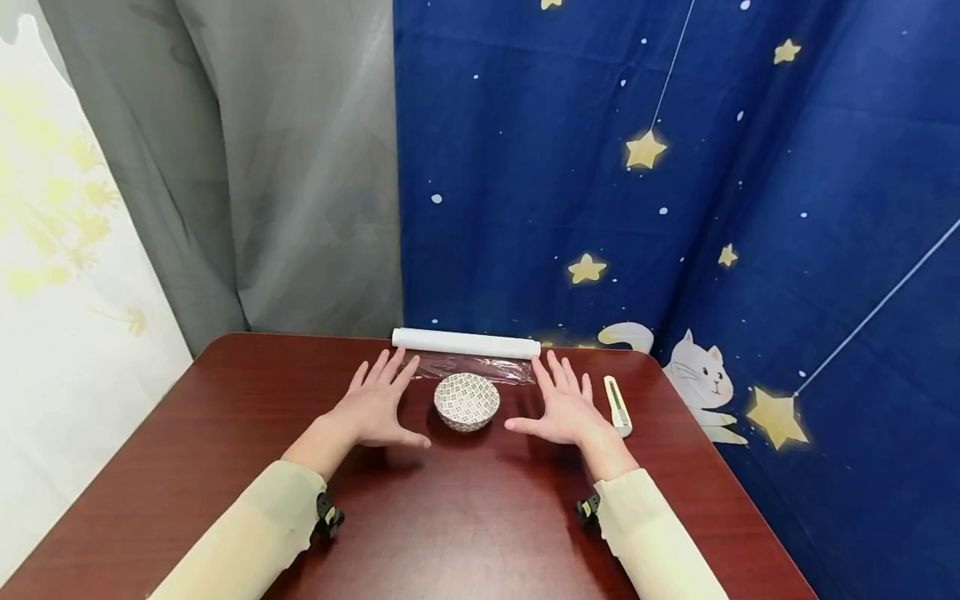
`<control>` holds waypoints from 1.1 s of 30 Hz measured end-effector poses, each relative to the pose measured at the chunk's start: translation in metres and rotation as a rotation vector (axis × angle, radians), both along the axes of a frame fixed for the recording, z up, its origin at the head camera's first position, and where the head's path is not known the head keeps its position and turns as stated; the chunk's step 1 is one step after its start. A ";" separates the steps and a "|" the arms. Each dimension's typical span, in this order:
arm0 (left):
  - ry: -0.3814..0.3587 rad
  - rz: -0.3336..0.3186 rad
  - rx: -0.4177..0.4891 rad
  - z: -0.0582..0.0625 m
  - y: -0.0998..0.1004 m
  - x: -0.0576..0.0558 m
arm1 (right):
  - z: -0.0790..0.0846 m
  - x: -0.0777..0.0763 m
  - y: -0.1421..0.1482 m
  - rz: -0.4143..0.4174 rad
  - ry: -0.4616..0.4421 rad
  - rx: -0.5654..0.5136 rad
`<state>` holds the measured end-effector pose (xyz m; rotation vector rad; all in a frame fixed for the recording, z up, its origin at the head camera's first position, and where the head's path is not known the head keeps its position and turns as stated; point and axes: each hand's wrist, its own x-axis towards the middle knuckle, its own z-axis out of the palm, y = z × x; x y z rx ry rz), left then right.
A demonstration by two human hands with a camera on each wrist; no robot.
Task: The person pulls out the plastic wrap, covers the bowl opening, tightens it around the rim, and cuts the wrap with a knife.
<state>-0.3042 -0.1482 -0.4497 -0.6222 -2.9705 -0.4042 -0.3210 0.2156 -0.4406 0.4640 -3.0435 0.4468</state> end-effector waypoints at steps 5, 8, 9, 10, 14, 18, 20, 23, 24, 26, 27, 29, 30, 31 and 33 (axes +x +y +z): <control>-0.014 -0.001 0.045 0.000 -0.002 -0.005 | 0.000 -0.004 0.001 0.020 0.001 0.026; -0.005 0.020 0.047 -0.002 -0.001 -0.010 | 0.000 -0.008 0.002 0.036 0.018 0.035; -0.001 0.033 0.043 -0.004 -0.001 -0.012 | -0.001 -0.010 0.002 0.043 0.029 0.033; 0.003 0.048 0.040 -0.005 -0.001 -0.014 | -0.002 -0.012 0.001 0.048 0.036 0.030; 0.003 0.090 0.046 -0.014 -0.002 -0.022 | -0.008 -0.022 0.002 0.052 0.054 0.041; -0.002 0.101 0.058 -0.021 0.003 -0.030 | -0.018 -0.033 0.003 0.042 0.047 0.069; -0.002 0.100 0.045 -0.024 0.006 -0.038 | -0.023 -0.042 0.002 0.044 0.034 0.059; 0.008 0.095 0.000 -0.037 0.007 -0.055 | -0.033 -0.058 0.001 0.058 0.010 0.024; 0.023 0.098 -0.019 -0.044 0.007 -0.062 | -0.045 -0.069 0.006 0.079 0.027 0.016; 0.016 0.100 -0.060 -0.047 0.009 -0.067 | -0.059 -0.084 0.009 0.098 0.040 0.017; -0.006 0.108 -0.081 -0.048 0.010 -0.068 | -0.061 -0.086 0.007 0.096 0.032 0.024; -0.018 0.117 -0.119 -0.050 0.011 -0.069 | -0.062 -0.086 0.004 0.092 0.034 0.049; -0.041 0.127 -0.129 -0.042 0.015 -0.063 | -0.061 -0.086 0.002 0.089 0.038 0.057; -0.054 0.130 -0.137 -0.037 0.016 -0.058 | -0.053 -0.080 -0.004 0.070 0.021 0.068; -0.024 0.141 -0.139 -0.038 0.017 -0.056 | -0.044 -0.074 -0.011 0.050 0.018 0.074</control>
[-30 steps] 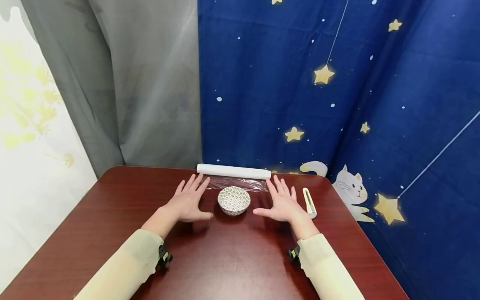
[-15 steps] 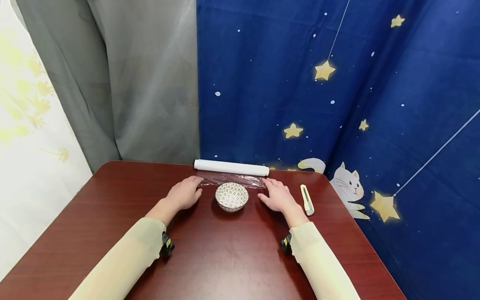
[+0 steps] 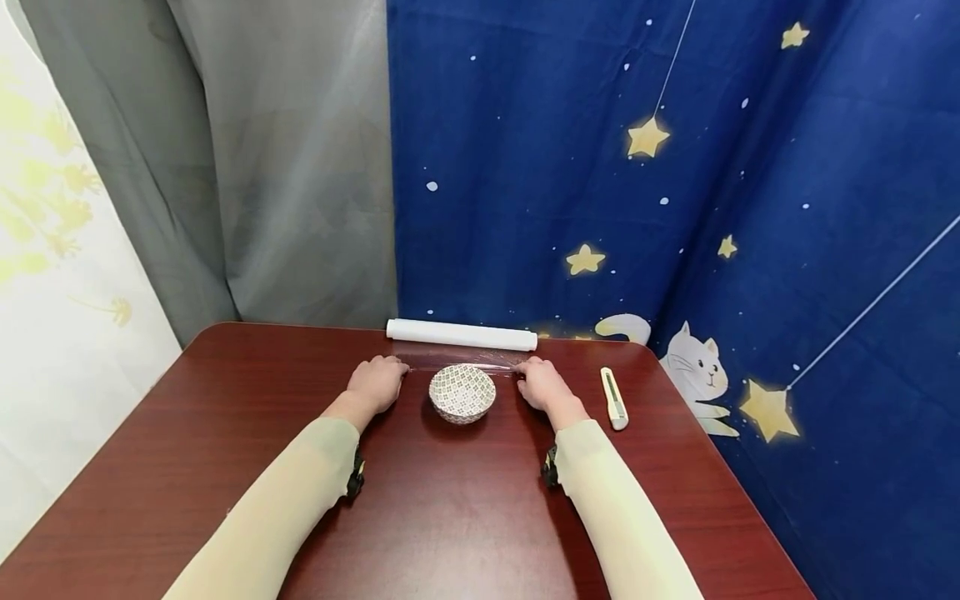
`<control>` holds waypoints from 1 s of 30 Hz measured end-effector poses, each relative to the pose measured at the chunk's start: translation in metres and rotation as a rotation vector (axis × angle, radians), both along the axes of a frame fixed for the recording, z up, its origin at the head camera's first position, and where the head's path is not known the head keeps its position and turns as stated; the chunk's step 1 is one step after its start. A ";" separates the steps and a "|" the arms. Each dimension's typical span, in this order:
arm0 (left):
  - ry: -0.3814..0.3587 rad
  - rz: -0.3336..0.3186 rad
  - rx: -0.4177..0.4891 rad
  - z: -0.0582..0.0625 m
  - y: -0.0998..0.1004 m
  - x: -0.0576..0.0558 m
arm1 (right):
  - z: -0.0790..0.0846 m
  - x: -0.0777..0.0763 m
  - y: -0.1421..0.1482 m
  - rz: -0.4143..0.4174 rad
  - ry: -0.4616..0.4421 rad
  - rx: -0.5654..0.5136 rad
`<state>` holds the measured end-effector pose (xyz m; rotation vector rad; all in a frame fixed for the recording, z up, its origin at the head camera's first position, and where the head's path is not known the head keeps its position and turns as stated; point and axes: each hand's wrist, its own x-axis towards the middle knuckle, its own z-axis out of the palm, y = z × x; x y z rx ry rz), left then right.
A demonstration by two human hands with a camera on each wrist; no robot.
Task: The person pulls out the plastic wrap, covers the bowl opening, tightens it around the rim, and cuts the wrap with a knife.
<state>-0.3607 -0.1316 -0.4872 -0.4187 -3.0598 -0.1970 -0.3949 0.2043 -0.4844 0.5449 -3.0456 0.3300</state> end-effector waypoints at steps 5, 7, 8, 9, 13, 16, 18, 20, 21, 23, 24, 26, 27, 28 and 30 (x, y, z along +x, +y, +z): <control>0.132 -0.022 0.021 -0.016 -0.008 -0.017 | -0.008 -0.014 0.001 -0.015 0.058 -0.009; 0.149 -0.020 0.034 -0.029 -0.013 -0.031 | -0.008 -0.015 -0.001 -0.029 0.060 -0.001; 0.155 -0.015 0.043 -0.037 -0.015 -0.039 | 0.001 -0.008 -0.008 -0.053 0.045 0.012; 0.153 -0.006 0.053 -0.045 -0.017 -0.047 | 0.001 -0.008 -0.008 -0.059 0.039 0.021; 0.095 0.027 0.112 -0.065 -0.022 -0.065 | -0.001 -0.009 -0.008 -0.107 0.010 0.014; 0.070 0.025 0.126 -0.068 -0.022 -0.069 | -0.001 -0.008 -0.007 -0.137 0.006 -0.001; 0.068 0.019 0.132 -0.068 -0.022 -0.070 | -0.001 -0.008 -0.007 -0.139 0.012 0.001; 0.078 0.018 0.129 -0.069 -0.022 -0.070 | 0.000 -0.008 -0.008 -0.136 0.016 0.012; 0.081 0.019 0.130 -0.070 -0.022 -0.070 | 0.000 -0.008 -0.008 -0.134 0.018 0.023; 0.084 0.029 0.139 -0.072 -0.023 -0.071 | 0.000 -0.009 -0.009 -0.128 0.023 0.049; 0.080 0.032 0.139 -0.074 -0.023 -0.072 | 0.000 -0.009 -0.009 -0.127 0.026 0.062; 0.076 0.028 0.131 -0.076 -0.025 -0.074 | 0.000 -0.011 -0.010 -0.115 0.039 0.088; 0.071 0.027 0.133 -0.076 -0.025 -0.075 | -0.001 -0.012 -0.010 -0.109 0.046 0.098; 0.068 0.028 0.134 -0.077 -0.026 -0.077 | -0.001 -0.013 -0.010 -0.104 0.049 0.105; 0.072 0.025 0.135 -0.078 -0.027 -0.079 | -0.008 -0.020 -0.008 -0.084 0.078 0.118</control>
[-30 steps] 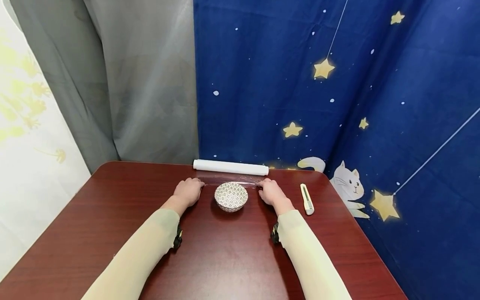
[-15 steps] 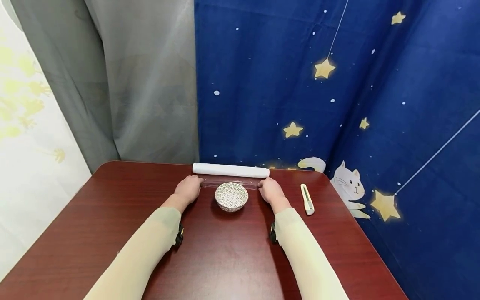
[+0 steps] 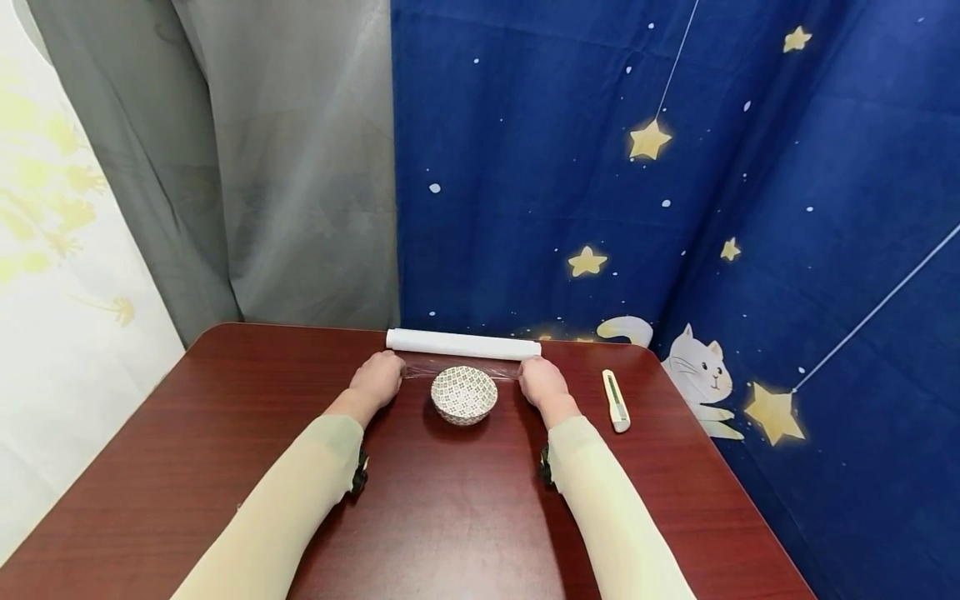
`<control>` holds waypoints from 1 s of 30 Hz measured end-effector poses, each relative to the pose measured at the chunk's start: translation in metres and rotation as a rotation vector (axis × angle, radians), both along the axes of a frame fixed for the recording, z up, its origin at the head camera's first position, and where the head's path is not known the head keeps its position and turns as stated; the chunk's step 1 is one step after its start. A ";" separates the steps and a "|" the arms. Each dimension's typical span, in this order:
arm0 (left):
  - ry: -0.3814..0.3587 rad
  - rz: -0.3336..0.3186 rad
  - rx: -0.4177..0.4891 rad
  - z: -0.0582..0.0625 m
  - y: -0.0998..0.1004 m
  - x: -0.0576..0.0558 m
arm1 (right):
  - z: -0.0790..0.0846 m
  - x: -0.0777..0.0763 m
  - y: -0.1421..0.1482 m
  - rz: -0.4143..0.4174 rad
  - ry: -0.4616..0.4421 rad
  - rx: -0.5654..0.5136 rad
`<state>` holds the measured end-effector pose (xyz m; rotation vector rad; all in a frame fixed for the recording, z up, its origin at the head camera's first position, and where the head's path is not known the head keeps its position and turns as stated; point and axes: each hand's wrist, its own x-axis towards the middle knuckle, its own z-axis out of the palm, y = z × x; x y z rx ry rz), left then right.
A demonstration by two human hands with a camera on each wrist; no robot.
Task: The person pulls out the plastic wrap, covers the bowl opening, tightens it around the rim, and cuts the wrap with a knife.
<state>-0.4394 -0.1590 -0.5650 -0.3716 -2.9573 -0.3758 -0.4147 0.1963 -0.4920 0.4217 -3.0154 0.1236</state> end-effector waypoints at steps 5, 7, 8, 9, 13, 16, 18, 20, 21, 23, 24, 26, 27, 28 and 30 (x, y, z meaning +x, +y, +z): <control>0.002 -0.004 0.029 0.014 0.000 0.013 | -0.023 -0.024 0.011 0.034 -0.004 0.018; 0.008 -0.018 0.041 0.023 0.001 0.024 | -0.031 -0.031 0.015 0.030 -0.032 -0.001; -0.004 -0.024 0.054 0.030 0.002 0.030 | -0.034 -0.032 0.017 0.024 -0.037 -0.019; -0.013 -0.029 0.068 0.035 0.002 0.035 | -0.033 -0.031 0.018 0.018 -0.056 -0.047; -0.072 -0.010 0.165 0.046 0.001 0.041 | -0.010 -0.008 0.012 -0.060 -0.148 -0.224; -0.121 0.051 0.253 0.040 -0.001 0.030 | 0.002 0.003 0.008 -0.088 -0.166 -0.347; -0.186 0.089 0.283 0.041 -0.001 0.025 | -0.005 -0.002 0.011 -0.076 -0.130 -0.363; -0.231 0.103 0.348 0.048 0.003 0.028 | -0.018 -0.013 0.019 -0.057 -0.097 -0.368; -0.250 0.100 0.383 0.055 0.005 0.033 | -0.026 -0.019 0.023 -0.050 -0.076 -0.360; -0.260 0.089 0.463 0.067 0.010 0.042 | -0.028 -0.021 0.024 -0.058 -0.080 -0.389; -0.256 0.086 0.514 0.074 0.013 0.049 | -0.022 -0.017 0.022 -0.077 -0.114 -0.439; -0.239 0.093 0.617 0.082 0.017 0.057 | -0.013 -0.009 0.018 -0.107 -0.148 -0.538; -0.229 0.099 0.658 0.083 0.018 0.059 | -0.006 -0.003 0.013 -0.135 -0.166 -0.587; -0.229 0.112 0.710 0.083 0.018 0.060 | 0.002 0.004 0.009 -0.171 -0.194 -0.661; -0.245 0.139 0.836 0.082 0.019 0.060 | 0.006 0.010 0.005 -0.228 -0.216 -0.805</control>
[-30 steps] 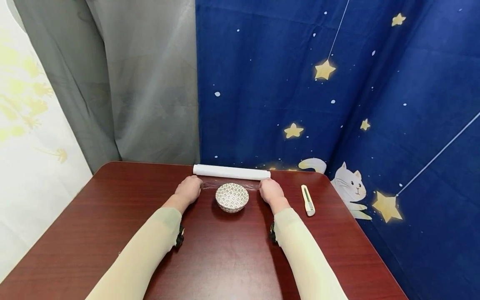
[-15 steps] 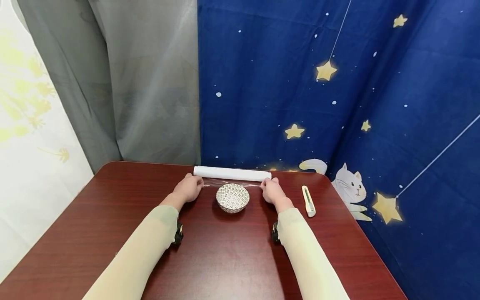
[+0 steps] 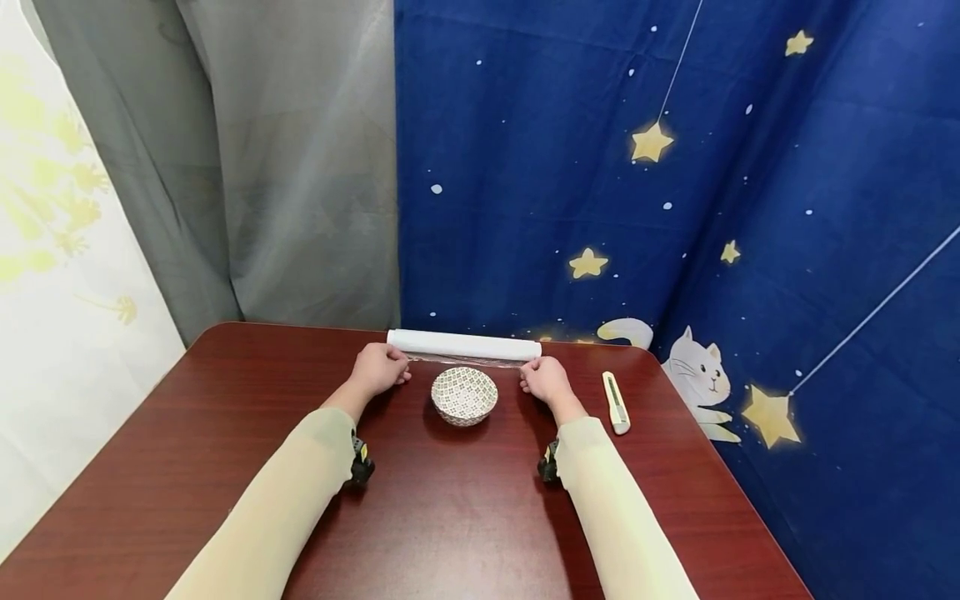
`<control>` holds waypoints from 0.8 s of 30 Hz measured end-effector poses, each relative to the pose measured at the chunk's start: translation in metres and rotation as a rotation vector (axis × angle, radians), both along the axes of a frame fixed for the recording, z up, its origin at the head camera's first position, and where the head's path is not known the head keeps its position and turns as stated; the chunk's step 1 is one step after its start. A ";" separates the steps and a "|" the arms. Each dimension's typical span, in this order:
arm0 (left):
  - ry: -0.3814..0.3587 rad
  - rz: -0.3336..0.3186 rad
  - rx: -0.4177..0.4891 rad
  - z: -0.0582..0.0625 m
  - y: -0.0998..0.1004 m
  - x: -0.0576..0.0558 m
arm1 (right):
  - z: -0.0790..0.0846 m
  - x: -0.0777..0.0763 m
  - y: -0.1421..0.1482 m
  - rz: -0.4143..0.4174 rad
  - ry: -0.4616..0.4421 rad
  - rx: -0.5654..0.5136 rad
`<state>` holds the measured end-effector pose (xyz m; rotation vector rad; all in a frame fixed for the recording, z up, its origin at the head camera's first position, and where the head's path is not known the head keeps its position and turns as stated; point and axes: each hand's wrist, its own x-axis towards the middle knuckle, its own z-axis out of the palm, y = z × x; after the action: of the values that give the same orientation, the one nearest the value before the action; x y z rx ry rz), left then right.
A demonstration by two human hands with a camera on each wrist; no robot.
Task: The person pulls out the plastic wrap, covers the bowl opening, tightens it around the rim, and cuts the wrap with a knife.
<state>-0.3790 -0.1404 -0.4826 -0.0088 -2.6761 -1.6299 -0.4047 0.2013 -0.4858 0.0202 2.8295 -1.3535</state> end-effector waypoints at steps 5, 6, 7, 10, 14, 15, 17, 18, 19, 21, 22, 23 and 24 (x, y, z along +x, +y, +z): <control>-0.037 0.112 0.257 0.000 0.003 0.000 | 0.002 0.003 -0.002 -0.132 -0.053 -0.427; -0.047 0.141 0.287 0.001 0.004 0.000 | 0.001 0.002 -0.002 -0.153 -0.059 -0.489; -0.056 0.162 0.313 0.001 0.005 0.001 | 0.001 0.002 -0.002 -0.172 -0.066 -0.543; -0.104 0.223 0.361 0.000 0.006 -0.002 | 0.001 0.001 -0.003 -0.234 -0.107 -0.608; -0.173 0.289 0.404 0.000 0.009 -0.003 | 0.002 0.001 -0.005 -0.263 -0.210 -0.648; -0.189 0.297 0.417 0.000 0.009 -0.003 | 0.003 0.001 -0.005 -0.264 -0.236 -0.659; -0.240 0.313 0.455 0.002 0.009 -0.001 | 0.005 0.002 -0.006 -0.269 -0.285 -0.676; -0.268 0.313 0.483 0.002 0.009 -0.001 | 0.006 0.002 -0.006 -0.272 -0.306 -0.685; -0.301 0.311 0.522 0.004 0.009 0.000 | 0.008 0.003 -0.005 -0.271 -0.326 -0.695; -0.369 0.287 0.605 0.006 0.006 0.001 | 0.010 0.004 -0.004 -0.267 -0.363 -0.706; -0.401 0.274 0.631 0.007 0.005 0.001 | 0.011 0.004 -0.004 -0.258 -0.376 -0.705; -0.418 0.259 0.653 0.008 0.003 0.002 | 0.012 0.004 -0.003 -0.244 -0.385 -0.705; -0.418 0.243 0.657 0.008 0.001 0.002 | 0.012 0.004 -0.002 -0.230 -0.386 -0.705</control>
<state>-0.3770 -0.1391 -0.4742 0.6942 -2.0896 -2.5342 -0.4006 0.1996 -0.4735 0.5441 1.9683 -2.0454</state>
